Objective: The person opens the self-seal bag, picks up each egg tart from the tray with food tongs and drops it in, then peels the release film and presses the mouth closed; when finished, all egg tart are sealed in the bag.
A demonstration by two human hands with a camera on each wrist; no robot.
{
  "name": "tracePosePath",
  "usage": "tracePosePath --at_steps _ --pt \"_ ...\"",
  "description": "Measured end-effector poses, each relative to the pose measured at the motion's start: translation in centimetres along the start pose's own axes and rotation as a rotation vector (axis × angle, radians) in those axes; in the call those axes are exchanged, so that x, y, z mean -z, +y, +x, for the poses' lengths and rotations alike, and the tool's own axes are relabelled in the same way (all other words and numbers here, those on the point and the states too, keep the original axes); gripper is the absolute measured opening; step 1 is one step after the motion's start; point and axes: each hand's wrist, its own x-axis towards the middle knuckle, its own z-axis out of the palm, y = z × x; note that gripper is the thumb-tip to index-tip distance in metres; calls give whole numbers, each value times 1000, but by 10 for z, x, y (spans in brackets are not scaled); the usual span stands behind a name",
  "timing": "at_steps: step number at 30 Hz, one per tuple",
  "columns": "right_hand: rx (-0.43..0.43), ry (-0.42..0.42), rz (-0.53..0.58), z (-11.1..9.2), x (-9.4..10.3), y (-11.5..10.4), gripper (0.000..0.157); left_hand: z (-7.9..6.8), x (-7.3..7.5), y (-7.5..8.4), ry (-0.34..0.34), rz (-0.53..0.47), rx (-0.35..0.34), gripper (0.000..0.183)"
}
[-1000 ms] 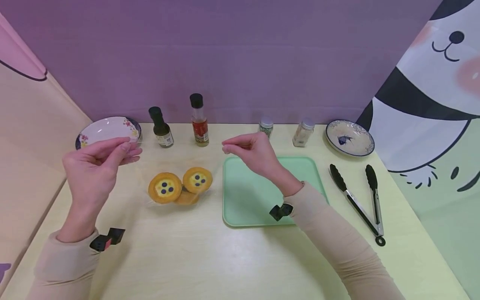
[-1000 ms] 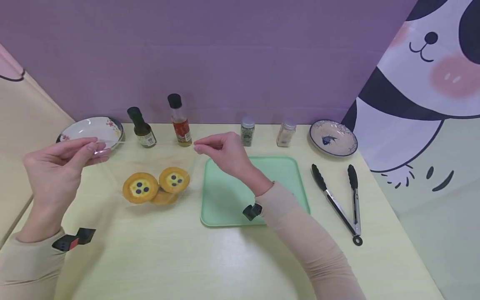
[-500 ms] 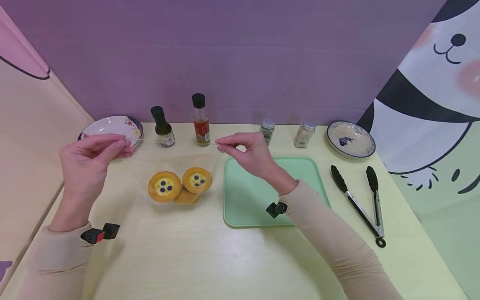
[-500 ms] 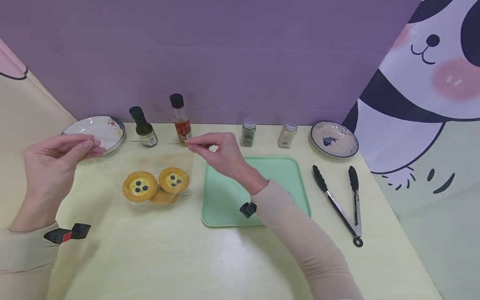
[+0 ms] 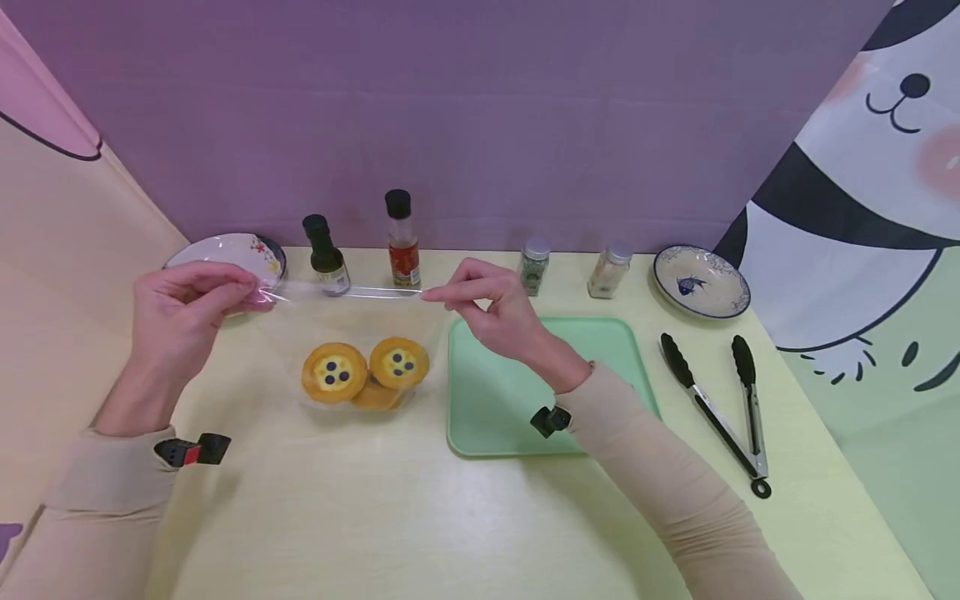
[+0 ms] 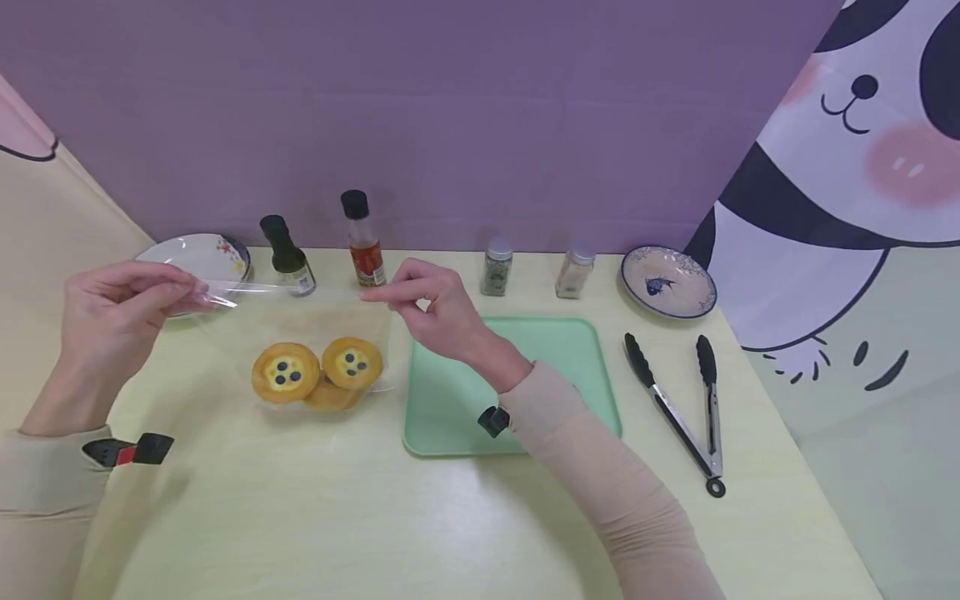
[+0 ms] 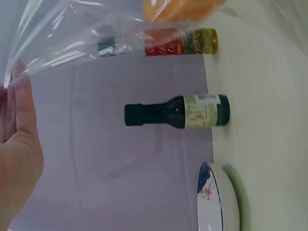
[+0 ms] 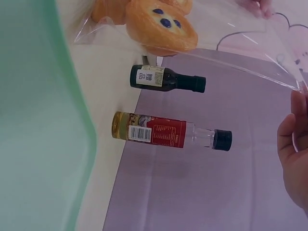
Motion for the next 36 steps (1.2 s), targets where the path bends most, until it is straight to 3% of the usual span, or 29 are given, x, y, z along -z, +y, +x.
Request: tracePosePath --at_steps 10,14,16,19,24,28,30,34,36 --pt "267 -40 -319 3 0 -1 31 4 1 0 -51 -95 -33 19" --pt "289 -46 -333 2 0 -1 31 4 1 1 -63 -43 -44 14" --pt "265 -36 -308 2 -1 -2 26 3 2 3 -28 86 -37 15" --pt "193 -5 -260 3 -3 -2 17 2 2 4 13 200 -9 19" --pt "67 42 -194 5 -7 -4 9 0 3 6 37 255 7 22" --pt "-45 39 -168 4 -6 -6 25 -1 2 8 59 273 6 25" --pt "-121 37 -151 4 -5 -7 31 -1 2 8 63 236 3 26" --pt "-265 32 -100 5 -1 -8 30 -1 3 9 66 170 10 29" --pt "-320 17 -96 5 1 -8 25 -1 2 10 78 232 24 30"
